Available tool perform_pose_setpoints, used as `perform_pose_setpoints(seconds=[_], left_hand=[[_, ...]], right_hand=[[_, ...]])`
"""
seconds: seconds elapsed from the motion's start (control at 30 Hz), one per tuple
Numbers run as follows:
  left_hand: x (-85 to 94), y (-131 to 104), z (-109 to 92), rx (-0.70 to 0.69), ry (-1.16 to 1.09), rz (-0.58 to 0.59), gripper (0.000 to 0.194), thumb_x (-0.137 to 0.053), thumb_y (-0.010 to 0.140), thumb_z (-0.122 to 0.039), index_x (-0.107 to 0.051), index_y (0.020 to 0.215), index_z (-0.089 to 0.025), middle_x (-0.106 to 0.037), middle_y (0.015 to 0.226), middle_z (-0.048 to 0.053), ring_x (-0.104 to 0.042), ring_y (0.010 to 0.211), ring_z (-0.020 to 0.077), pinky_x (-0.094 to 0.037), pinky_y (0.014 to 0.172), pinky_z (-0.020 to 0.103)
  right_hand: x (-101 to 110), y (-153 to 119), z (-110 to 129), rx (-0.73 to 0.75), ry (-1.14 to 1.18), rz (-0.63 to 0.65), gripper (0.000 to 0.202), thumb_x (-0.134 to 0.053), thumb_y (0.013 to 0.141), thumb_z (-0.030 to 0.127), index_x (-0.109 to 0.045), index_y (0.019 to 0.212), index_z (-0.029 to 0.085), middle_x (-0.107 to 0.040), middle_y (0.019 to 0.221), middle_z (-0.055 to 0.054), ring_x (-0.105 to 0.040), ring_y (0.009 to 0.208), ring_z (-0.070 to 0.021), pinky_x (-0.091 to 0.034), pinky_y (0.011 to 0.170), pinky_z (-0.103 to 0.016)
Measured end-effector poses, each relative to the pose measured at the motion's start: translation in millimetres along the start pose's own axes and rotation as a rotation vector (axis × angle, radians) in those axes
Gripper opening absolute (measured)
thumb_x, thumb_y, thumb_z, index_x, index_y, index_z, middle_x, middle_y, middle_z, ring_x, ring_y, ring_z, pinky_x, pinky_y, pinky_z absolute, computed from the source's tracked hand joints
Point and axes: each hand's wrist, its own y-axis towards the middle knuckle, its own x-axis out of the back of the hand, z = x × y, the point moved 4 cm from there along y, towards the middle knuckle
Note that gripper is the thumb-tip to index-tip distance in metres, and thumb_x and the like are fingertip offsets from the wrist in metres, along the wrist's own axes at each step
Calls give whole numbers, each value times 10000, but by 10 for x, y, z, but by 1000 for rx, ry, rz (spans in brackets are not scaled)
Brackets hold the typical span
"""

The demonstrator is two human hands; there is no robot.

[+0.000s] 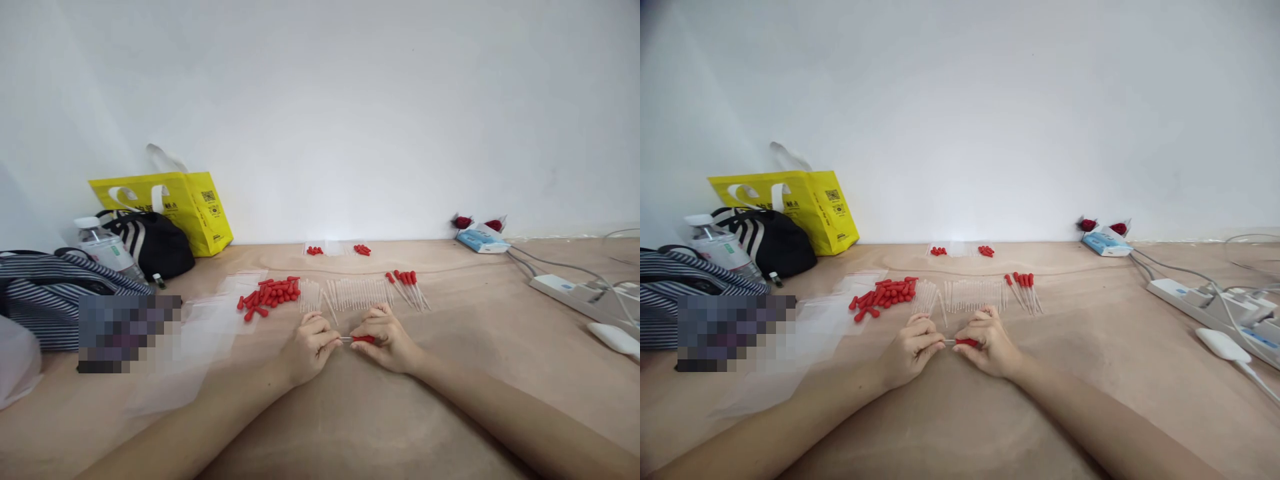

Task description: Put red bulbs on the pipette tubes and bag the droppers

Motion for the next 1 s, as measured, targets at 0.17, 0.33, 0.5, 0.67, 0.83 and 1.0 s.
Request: perform_pose_setpoints(seconds=[0.17,0.33,0.5,0.67,0.83,1.0], left_hand=[[17,19,-5,20,-14,-33,226,-421,862,-208,-625,775,-161,-538,640,6,-514,661,122,-379,829,333],[37,32,29,35,-18,-98,194,-451,856,-228,-626,821,-154,-569,661,12,-518,649,122,-385,814,331],[42,34,15,27,-24,-67,214,-438,864,-236,-627,790,-169,-585,648,7,-527,652,123,-374,805,326],[54,16,3,75,-15,-50,213,-441,861,-242,-626,771,-186,-602,653,-3,-546,668,120,-342,818,333],[56,60,-15,144,-54,-98,247,-428,863,-250,-624,731,-180,-576,598,-14,-528,607,111,-358,779,323],[65,125,-35,204,-152,-80,224,-451,848,-281,-638,799,-167,-609,674,17,-547,677,142,-393,731,319]], right_hand=[[8,17,-25,-65,78,-23,123,-572,777,307,-634,779,201,-664,685,-6,-556,655,-129,-319,768,-358],[50,-10,-129,-261,184,-72,258,-634,703,406,-637,879,217,-675,760,-25,-578,748,-171,-366,786,-382],[48,-41,-146,-332,342,-96,190,-605,729,392,-661,750,212,-668,714,-20,-588,694,-150,-428,726,-337],[24,-52,-193,-421,523,-177,229,-620,695,426,-649,700,199,-671,715,-30,-604,682,-153,-467,680,-312],[-73,-24,-157,-540,763,-178,364,-714,577,420,-598,836,192,-656,740,-17,-603,719,-153,-477,689,-302],[-175,93,-151,-530,832,-220,287,-580,711,450,-554,811,182,-652,780,-47,-602,705,-146,-467,677,-289]])
